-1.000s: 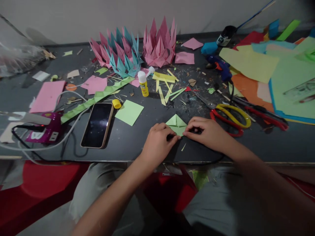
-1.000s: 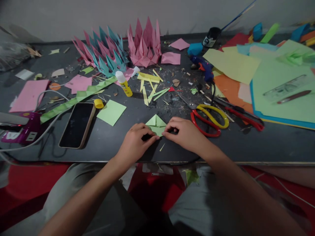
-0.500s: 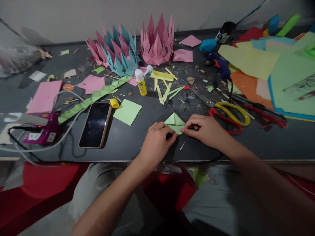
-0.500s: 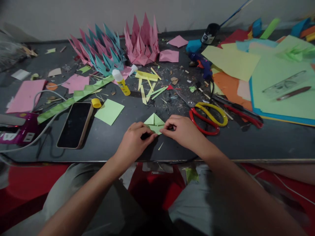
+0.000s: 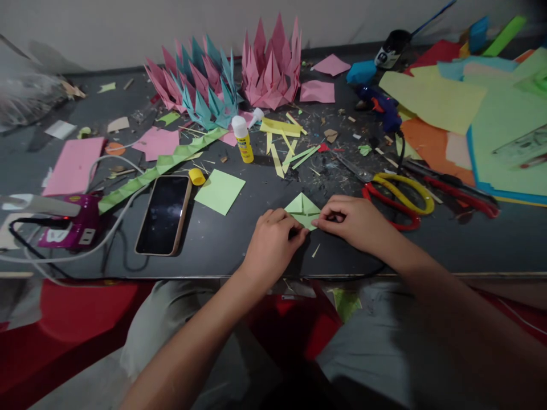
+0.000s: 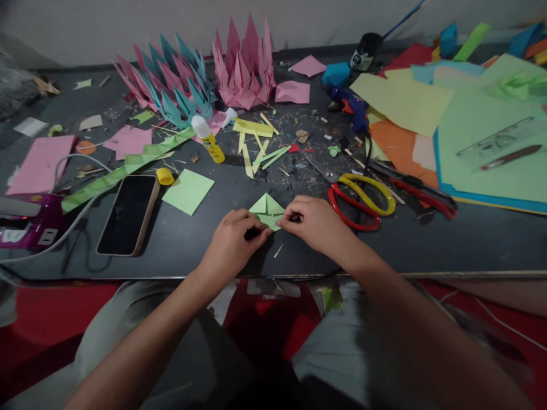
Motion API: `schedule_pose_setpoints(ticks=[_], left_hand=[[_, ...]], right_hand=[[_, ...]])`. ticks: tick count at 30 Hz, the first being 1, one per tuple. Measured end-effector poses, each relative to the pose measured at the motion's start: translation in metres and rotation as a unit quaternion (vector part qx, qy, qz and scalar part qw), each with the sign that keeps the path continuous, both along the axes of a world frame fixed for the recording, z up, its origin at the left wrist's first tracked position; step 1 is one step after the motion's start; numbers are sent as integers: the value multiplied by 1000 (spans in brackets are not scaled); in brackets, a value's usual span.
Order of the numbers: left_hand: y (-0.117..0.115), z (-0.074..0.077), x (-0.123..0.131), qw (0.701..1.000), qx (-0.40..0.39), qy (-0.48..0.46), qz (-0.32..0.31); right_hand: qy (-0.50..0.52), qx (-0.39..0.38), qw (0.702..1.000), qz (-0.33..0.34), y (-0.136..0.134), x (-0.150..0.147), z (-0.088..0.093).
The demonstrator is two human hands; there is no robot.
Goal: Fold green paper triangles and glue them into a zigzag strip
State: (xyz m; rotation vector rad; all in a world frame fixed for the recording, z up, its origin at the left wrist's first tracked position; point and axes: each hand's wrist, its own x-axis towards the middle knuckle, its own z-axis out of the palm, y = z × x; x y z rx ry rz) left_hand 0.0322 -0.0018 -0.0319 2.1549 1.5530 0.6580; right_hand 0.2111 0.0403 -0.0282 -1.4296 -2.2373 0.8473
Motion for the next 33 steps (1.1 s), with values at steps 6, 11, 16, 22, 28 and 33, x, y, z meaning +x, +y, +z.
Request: schedule_pose_setpoints(ticks=[6,11,16,22,28,33], left_hand=[[-1,-1,1,999,6,31,-4],[-1,0,1,999,11,38,-12],[-1,1,-1,1000,0,27,-10],[2,4,-10,998,-12,-20,-57],[0,5,-8,999,8,26,-47],[-4,6,-5,984,67,146,-77]], right_hand=[[-19,3,1000,14,-1,-2,3],[-19,-24,1000,4,2,1,6],[6,-103,995,10,9,9,6],[54,-120,991,31,9,14,5],[16,117,988,103,9,2,7],[-15,131,977,166,13,-8,7]])
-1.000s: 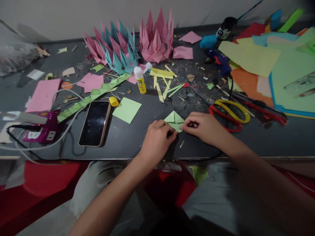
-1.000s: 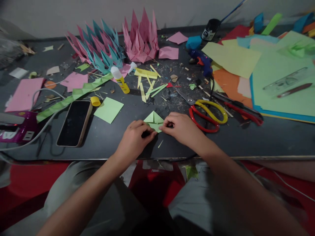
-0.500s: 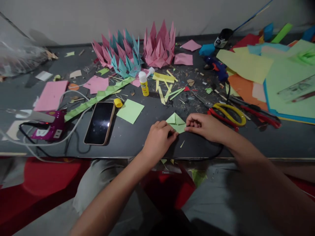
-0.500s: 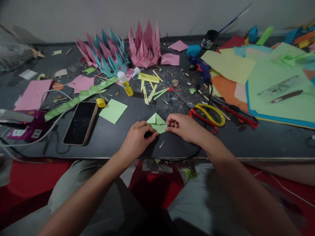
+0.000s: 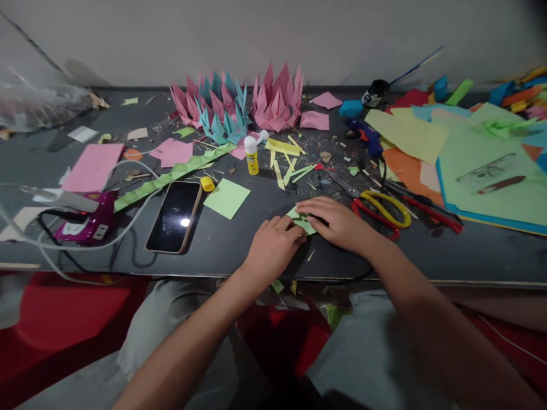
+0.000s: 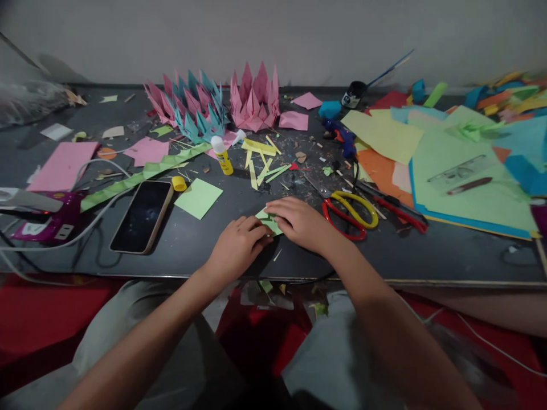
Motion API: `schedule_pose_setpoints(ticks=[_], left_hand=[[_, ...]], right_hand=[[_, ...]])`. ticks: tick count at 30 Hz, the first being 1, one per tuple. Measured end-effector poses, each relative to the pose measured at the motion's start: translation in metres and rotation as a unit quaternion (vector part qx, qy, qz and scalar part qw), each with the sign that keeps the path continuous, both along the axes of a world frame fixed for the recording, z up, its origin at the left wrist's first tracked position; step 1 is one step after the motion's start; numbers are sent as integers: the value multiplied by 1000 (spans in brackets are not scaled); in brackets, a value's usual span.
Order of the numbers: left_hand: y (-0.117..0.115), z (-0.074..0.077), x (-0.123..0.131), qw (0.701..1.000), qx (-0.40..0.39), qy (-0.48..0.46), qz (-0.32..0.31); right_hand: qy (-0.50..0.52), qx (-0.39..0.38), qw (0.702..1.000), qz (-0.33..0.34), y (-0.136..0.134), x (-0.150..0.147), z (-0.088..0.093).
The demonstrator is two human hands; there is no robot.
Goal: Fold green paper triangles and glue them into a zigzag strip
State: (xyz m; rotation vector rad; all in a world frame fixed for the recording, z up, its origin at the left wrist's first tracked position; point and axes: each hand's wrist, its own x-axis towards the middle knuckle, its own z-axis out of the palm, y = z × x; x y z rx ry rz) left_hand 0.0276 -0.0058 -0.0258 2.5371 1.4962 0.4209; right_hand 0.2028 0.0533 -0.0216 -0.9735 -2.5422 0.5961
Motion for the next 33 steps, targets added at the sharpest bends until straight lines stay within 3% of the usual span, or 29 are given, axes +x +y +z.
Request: schedule_pose_setpoints(ticks=[7,11,15,20,25,33], left_hand=[[4,6,-22,994,64,75,-38],[6,8,-33,997,54,58,0],[3,9,-26,998,46,0,37],[-1,10,-15,998,65,-16,14],[4,7,-18,999,39,-12,-9],[-1,5,-12,996,87,-15,33]], right_hand=[[-45,8,999,-3,4,13,4],[-64,-20,998,18,-2,19,5],[-64,-13,998,12,-12,13,5],[-73,-16,997,11,-25,2,10],[-40,-29,998,29,-18,5,7],[-90,6,995,35,-14,10,5]])
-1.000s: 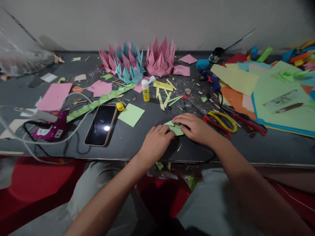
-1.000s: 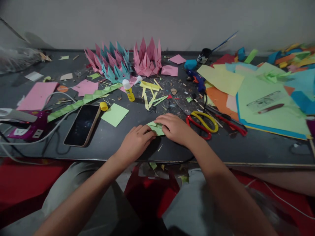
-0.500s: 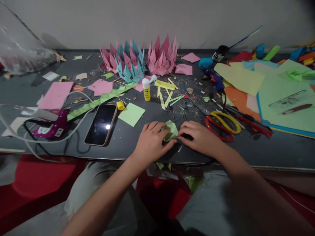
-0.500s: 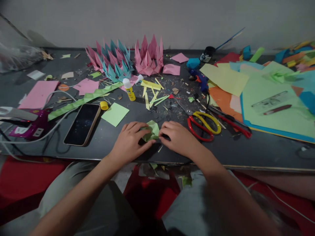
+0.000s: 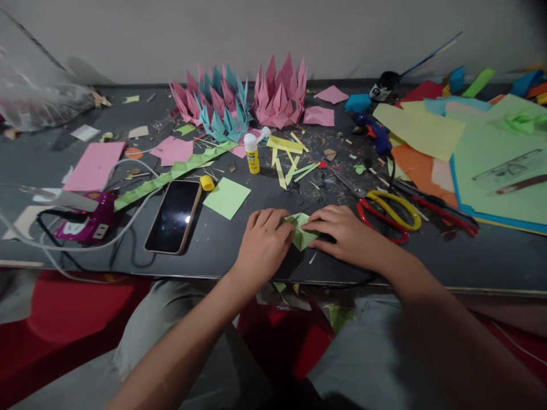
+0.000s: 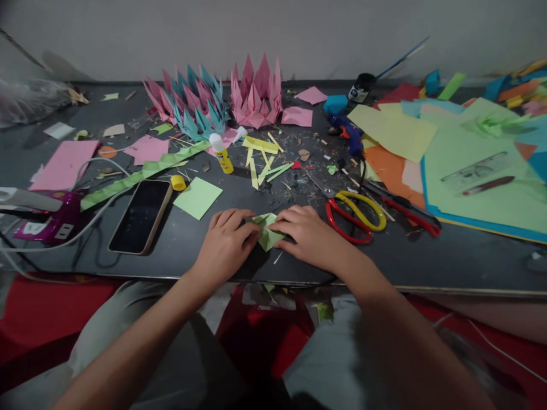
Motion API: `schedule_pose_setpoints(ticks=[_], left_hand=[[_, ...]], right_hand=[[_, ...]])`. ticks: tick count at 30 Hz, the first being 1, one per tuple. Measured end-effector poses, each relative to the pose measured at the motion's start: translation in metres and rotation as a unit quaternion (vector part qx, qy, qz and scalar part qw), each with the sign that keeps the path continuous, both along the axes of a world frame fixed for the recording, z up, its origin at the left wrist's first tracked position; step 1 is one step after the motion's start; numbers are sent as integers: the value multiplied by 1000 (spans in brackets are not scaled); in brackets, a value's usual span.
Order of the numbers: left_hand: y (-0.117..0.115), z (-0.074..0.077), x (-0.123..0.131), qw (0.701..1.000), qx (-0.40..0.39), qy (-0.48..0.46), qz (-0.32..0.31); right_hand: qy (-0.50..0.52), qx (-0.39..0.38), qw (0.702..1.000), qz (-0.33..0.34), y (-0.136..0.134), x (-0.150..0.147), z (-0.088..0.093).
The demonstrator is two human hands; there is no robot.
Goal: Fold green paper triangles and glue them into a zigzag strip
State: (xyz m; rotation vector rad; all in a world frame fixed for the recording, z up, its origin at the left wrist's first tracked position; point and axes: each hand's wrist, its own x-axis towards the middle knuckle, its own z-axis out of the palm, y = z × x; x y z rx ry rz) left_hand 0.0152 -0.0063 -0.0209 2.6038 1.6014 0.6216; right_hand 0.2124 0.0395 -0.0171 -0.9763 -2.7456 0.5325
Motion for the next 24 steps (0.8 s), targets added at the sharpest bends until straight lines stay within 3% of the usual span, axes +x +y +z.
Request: schedule_pose_setpoints(ticks=[6,11,17,24], left_hand=[[-6,-7,4,997,-32,21,-70],[-9,-10,4,998,-5,13,-61],[-8,-6,7,999,-25,17,-46],[0,-9,10,988,-99,-119,5]], right_hand=[[-15,31,999,1,-6,-1,4],[-13,115,993,21,-4,2,4],[14,62,997,49,1,10,-3],[70,-39,997,-12,2,11,-5]])
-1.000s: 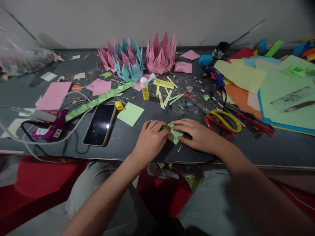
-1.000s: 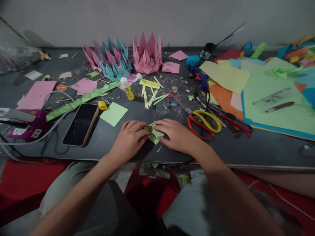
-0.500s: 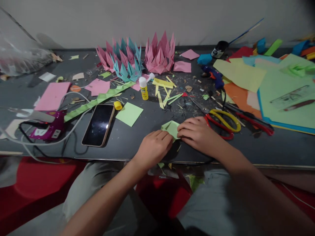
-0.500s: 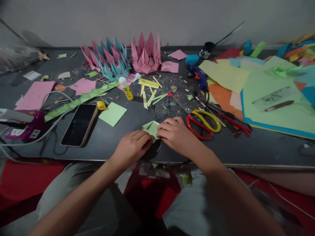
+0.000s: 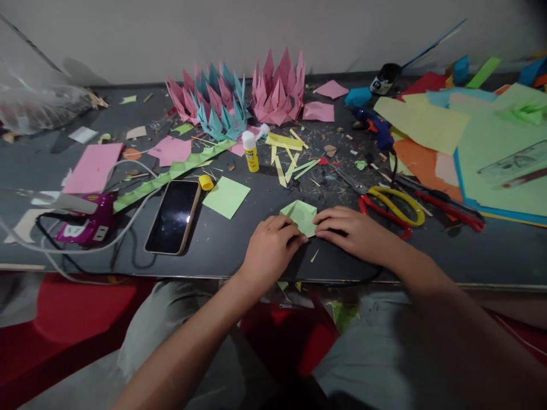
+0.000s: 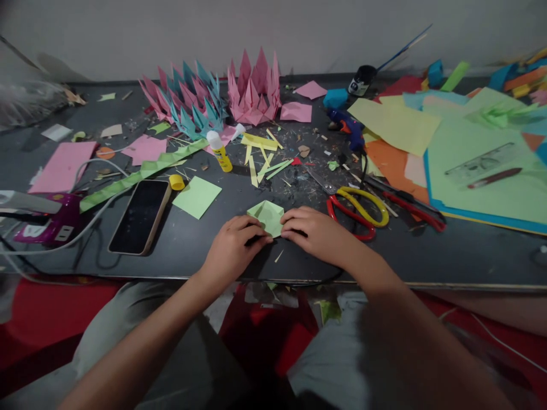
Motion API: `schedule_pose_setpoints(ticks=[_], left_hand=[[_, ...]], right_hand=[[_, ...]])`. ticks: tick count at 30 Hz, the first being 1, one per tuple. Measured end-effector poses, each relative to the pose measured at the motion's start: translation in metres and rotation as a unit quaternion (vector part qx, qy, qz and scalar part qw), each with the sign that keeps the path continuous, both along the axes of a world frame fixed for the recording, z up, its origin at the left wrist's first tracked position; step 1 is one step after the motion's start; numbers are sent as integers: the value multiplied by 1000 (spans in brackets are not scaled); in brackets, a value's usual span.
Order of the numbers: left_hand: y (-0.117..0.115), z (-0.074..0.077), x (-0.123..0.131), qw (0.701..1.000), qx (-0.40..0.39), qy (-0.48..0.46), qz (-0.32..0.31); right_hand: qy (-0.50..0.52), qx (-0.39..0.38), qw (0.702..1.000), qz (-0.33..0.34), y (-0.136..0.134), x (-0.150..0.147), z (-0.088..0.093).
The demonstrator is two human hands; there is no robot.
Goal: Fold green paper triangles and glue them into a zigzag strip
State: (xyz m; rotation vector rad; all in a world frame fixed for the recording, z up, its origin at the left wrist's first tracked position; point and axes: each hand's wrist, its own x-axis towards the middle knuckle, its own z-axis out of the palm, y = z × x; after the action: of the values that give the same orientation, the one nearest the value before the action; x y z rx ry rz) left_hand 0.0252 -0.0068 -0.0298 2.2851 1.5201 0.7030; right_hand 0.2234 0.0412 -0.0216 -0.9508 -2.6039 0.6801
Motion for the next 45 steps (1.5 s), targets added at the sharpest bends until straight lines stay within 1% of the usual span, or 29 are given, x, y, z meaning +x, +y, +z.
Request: schedule_pose_setpoints(ticks=[3,6,11,18,21,23,26,29,33,37,39,41,45], left_hand=[[3,0,2,999,-22,-35,15],[4,-1,2,997,-40,-58,24],[5,-1,2,995,-58,-76,33],[6,3,4,995,-68,-61,40],[3,4,6,998,-45,-17,34],[-2,6,9,999,-6,52,15],[-14,8,16,983,58,173,-21],[-24,10,22,974,80,213,-19],[-24,13,20,977,62,202,-22],[-10,11,9,987,39,147,-54],[-2,9,3,991,29,108,-70],[3,7,-2,994,14,83,-70],[9,7,-9,996,-8,66,-65]], right_hand=[[38,-47,997,-39,3,-2,-2],[61,-68,993,-75,5,-5,-6],[74,-71,990,-101,7,-10,-11],[76,-63,987,-123,4,-15,-10],[68,-63,987,-130,3,-16,-9],[59,-66,987,-131,3,-17,-9],[42,-72,988,-131,3,-17,-7],[40,-96,988,-116,4,-14,-5],[57,-136,982,-115,8,-8,-5],[71,-161,978,-111,10,-5,-5],[63,-150,981,-105,9,-6,-4],[51,-127,985,-104,7,-8,-3],[26,-86,989,-117,0,-15,-1]])
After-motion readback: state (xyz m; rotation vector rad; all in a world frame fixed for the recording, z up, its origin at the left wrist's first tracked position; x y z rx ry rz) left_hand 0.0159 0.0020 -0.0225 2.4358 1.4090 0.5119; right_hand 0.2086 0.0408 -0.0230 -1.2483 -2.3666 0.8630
